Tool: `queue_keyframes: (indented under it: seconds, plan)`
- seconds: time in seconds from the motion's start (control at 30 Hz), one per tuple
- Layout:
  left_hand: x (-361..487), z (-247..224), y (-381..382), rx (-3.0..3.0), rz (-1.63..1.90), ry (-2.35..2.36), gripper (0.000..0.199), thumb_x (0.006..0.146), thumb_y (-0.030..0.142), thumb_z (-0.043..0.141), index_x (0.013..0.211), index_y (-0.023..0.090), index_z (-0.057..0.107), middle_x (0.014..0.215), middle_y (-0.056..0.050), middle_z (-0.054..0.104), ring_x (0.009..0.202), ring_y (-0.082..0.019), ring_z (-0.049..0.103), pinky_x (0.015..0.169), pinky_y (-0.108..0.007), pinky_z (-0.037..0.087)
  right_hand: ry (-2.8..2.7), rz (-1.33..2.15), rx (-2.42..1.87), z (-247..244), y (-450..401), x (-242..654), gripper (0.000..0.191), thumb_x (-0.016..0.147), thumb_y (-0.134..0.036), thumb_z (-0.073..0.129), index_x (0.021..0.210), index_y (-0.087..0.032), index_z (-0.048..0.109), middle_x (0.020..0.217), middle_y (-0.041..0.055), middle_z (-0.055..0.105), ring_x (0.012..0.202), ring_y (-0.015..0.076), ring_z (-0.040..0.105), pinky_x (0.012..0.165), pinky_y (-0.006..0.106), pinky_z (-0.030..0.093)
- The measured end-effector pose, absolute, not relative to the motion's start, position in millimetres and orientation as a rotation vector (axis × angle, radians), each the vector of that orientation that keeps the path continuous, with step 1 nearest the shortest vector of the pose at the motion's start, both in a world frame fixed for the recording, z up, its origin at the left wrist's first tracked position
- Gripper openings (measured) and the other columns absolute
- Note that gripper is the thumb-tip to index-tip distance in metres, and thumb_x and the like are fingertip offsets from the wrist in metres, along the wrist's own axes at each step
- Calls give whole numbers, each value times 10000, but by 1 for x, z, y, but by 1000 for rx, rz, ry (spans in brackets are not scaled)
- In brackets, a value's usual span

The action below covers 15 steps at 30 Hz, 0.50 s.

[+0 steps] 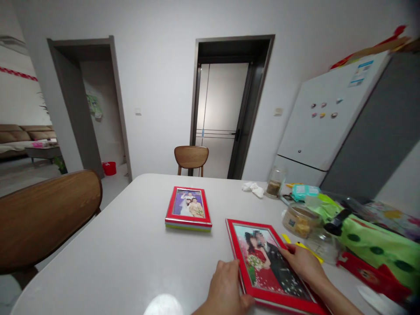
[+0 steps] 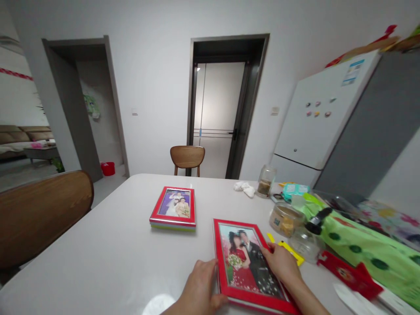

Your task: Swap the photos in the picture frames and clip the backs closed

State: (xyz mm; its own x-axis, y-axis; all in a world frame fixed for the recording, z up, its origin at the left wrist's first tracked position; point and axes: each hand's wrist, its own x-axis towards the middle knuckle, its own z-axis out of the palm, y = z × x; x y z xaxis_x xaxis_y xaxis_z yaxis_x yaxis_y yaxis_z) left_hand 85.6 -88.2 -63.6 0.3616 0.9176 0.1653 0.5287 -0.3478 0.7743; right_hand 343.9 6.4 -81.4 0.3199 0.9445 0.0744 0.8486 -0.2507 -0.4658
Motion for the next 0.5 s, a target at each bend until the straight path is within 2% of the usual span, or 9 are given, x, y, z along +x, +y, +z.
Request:
queue_keyframes:
  seconds: [0.1, 0.17, 0.23, 0.27, 0.33, 0.4, 0.5]
  plan:
    - [50, -60, -64, 2034, 969, 1434, 584, 664, 243, 571, 1202, 120, 378, 1186, -97, 463, 1074, -220, 395, 925, -314, 305, -1650, 139, -2119, -74, 4, 326, 422, 644, -373, 460, 916, -94, 622, 919, 176, 635, 893, 317, 557, 769, 380, 387]
    - [17, -55, -40, 2034, 1004, 1796, 552, 689, 235, 549, 1201, 123, 378, 1251, -90, 407, 1162, -212, 314, 981, -308, 229, -1696, 72, -1932, -65, 0, 294, 444, 670, -382, 427, 949, -85, 602, 967, 178, 613, 926, 297, 540, 811, 379, 371]
    - [-16, -50, -15, 1955, 1035, 1962, 517, 738, 194, 475, 1227, 106, 331, 1309, -113, 322, 1221, -231, 213, 1006, -366, 149, -1670, 307, -1690, -56, -1, 251, 422, 665, -391, 447, 941, -111, 601, 963, 144, 618, 906, 254, 551, 811, 344, 383]
    - [-30, -49, -6, 1929, 1029, 2008, 514, 737, 171, 466, 1226, 96, 328, 1300, -128, 332, 1217, -241, 226, 1002, -382, 144, -1601, 479, -1587, -53, 1, 228, 404, 647, -394, 477, 923, -128, 606, 947, 125, 626, 886, 239, 558, 816, 336, 382]
    - [-49, -48, 5, 1918, 980, 2028, 535, 691, 138, 508, 1203, 85, 364, 1234, -140, 421, 1158, -242, 339, 966, -352, 231, -1480, 704, -1458, -50, 7, 186, 355, 593, -383, 546, 841, -140, 623, 893, 106, 643, 852, 229, 568, 804, 326, 388]
    - [-57, -50, 4, 1941, 944, 2011, 541, 654, 113, 533, 1179, 88, 402, 1176, -127, 485, 1090, -218, 423, 925, -298, 295, -1404, 793, -1428, -51, 16, 155, 297, 577, -388, 564, 736, -144, 623, 755, 90, 657, 781, 227, 585, 727, 322, 423]
    - [-56, -52, -13, 1989, 942, 1969, 511, 648, 117, 540, 1149, 97, 445, 1166, -112, 500, 1081, -205, 428, 934, -285, 284, -1289, 908, -1403, -54, 25, 135, 267, 583, -410, 559, 632, -149, 590, 532, 47, 608, 624, 209, 593, 557, 293, 448]
